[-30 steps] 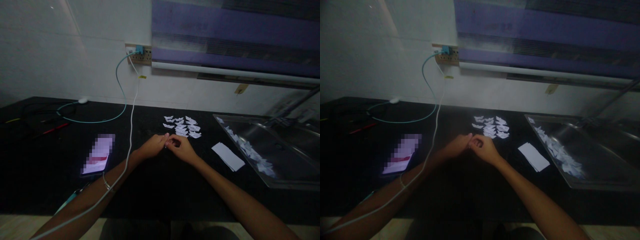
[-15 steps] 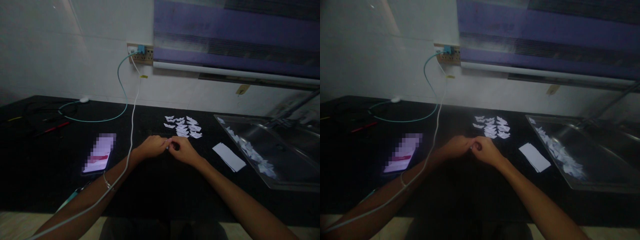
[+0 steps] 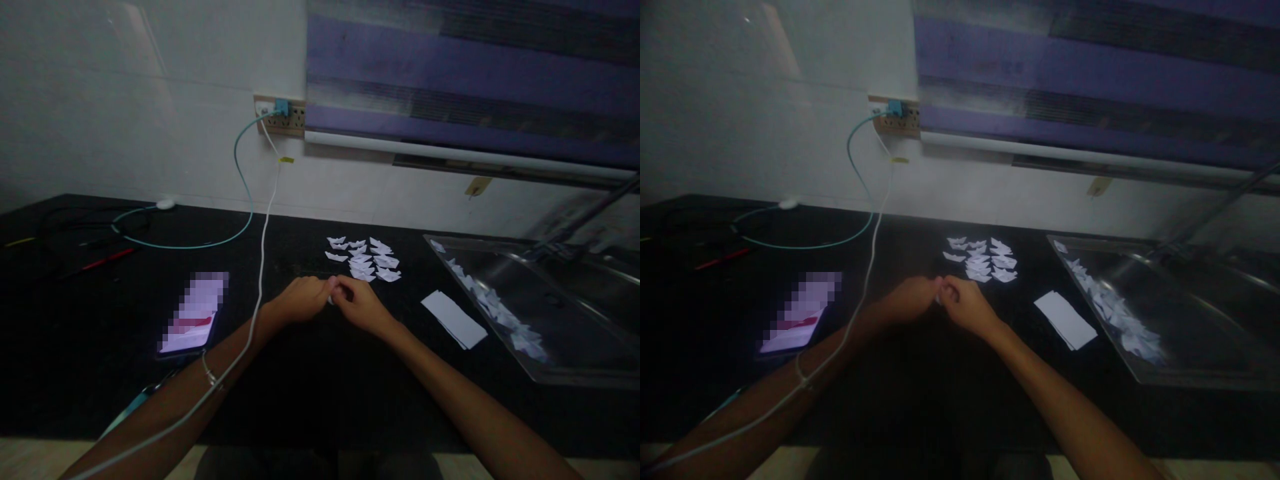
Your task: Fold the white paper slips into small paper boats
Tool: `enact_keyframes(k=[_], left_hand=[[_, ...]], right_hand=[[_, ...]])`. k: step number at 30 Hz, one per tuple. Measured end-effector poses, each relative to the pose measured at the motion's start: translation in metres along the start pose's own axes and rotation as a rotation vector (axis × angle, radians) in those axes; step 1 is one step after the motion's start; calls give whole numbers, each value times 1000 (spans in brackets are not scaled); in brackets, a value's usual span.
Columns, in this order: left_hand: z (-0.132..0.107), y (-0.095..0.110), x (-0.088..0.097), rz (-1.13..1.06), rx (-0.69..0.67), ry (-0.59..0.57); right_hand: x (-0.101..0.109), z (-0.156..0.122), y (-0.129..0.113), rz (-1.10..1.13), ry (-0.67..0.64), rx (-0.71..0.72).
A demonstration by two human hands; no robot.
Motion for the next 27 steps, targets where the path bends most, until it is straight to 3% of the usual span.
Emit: enact_keyframes(k=[6,11,15,21,27], left_hand=[[1,-1,-5,-24,46,-26],[6,-11,2,-534,228,75],[9,-10,-2,-797,215,-55],[9,-7,-1,-814,111,-91],[8,-1,2,-877,185,-223]], right_hand=[[-1,-1,-7,-201,-66,-5],[6,0,-14,-388,112,75],[8,-1,-15,-463,192,113],[6,2,-8,-411,107,53],[1,2,-8,-434,-6,58]])
Point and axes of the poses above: each hand's wrist, its own z-axis towards the middle knuckle, its own x-axis out of the back of the hand, y = z × x, the point moved 5 cm from there along z, towards the middle knuckle, and after that the axes turned 14 degrees about x, right-handed, at the moved point
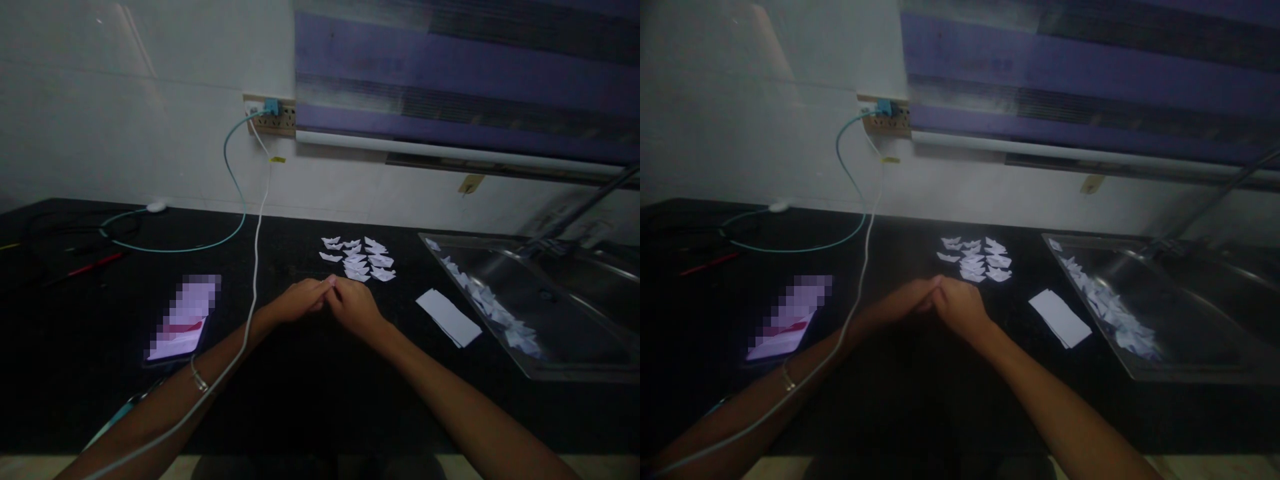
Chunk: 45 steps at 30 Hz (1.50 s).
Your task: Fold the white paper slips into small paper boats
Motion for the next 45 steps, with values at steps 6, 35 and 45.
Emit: enact_keyframes(k=[6,35,45], left_hand=[[-2,4,4,-155,4,4],[-2,-4,11,-5,-140,-67],[-1,-2,12,-151,-82,116]], right_hand=[[7,-1,-2,-66,52,13],[-19,-6,24,996,44,-238],[-12,-12,35,878,440,-366]])
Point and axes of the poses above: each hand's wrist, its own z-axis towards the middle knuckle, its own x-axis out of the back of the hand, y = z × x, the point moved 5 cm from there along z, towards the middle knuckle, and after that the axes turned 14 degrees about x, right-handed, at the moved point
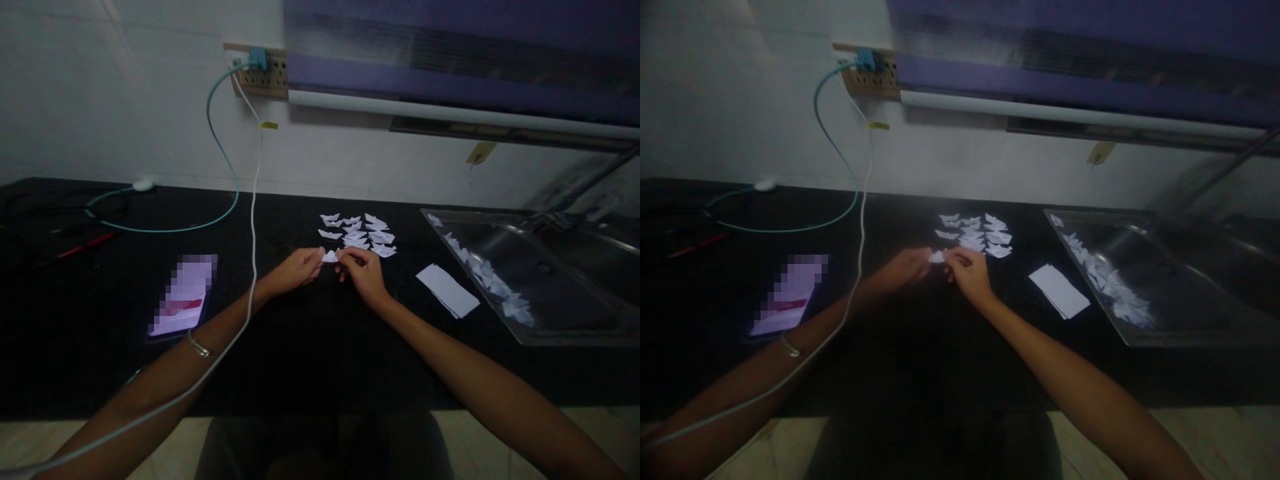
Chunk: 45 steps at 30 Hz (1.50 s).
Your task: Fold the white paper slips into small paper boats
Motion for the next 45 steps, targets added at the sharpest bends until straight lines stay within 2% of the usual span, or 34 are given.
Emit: enact_keyframes(k=[3,8,11,14,19,22,25,27,31,35,38,45], left_hand=[[0,5,2,12,7,136],[-4,9,8,210,-65,313],[-8,12,11,359,-97,315],[-11,13,14,411,-89,308],[-11,12,22,249,-81,410],[-8,9,20,74,-50,399],[-5,8,14,-72,-15,306],[-4,10,9,-84,-15,224],[-4,10,2,43,-15,138],[-5,7,4,153,-12,186],[-3,3,5,272,-24,222],[0,-3,11,536,-21,292]], right_hand=[[3,1,1,-6,76,-7],[2,3,4,82,51,-25],[2,5,1,75,-27,11],[2,6,-5,9,-128,75],[3,6,-9,-49,-162,121],[2,4,-11,-84,-125,130],[1,1,-13,-110,-63,138],[-1,-1,-15,-100,-49,141],[-5,-3,-16,-49,-89,133],[-8,-2,-17,-1,-149,120],[-9,-2,-15,16,-144,100],[-13,-6,-14,-81,-149,97]])
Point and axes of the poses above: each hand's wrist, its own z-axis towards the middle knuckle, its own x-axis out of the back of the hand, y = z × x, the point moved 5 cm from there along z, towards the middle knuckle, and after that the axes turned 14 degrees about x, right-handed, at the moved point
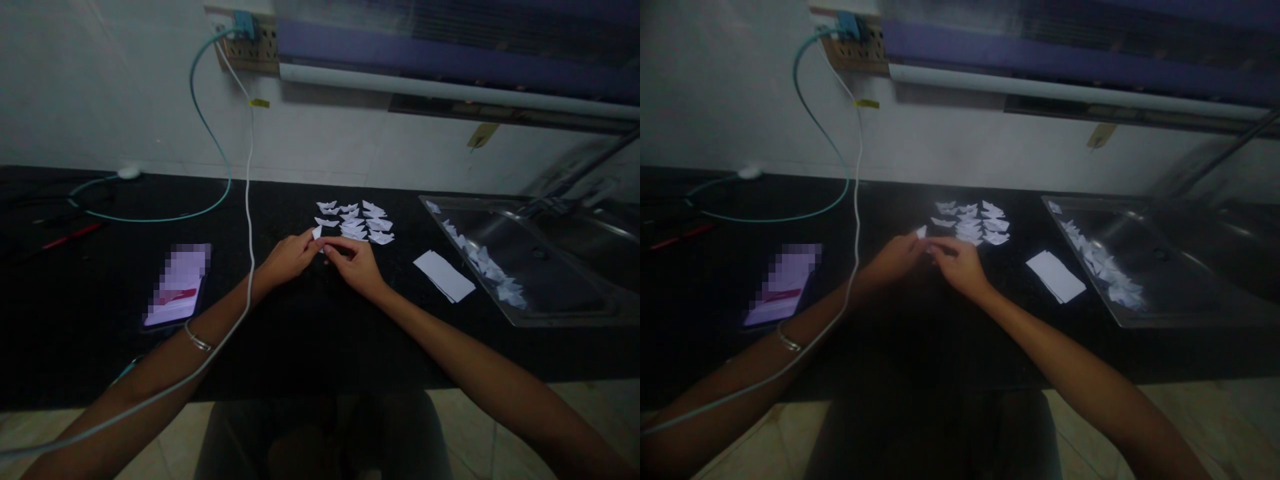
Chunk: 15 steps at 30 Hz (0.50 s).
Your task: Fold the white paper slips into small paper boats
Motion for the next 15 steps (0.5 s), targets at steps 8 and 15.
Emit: enact_keyframes(k=[8,15], left_hand=[[-1,1,-1,214,-32,-2],[0,0,-4,276,-45,-7]], right_hand=[[-4,-3,16,110,23,-64],[-1,-3,14,165,76,-92]])
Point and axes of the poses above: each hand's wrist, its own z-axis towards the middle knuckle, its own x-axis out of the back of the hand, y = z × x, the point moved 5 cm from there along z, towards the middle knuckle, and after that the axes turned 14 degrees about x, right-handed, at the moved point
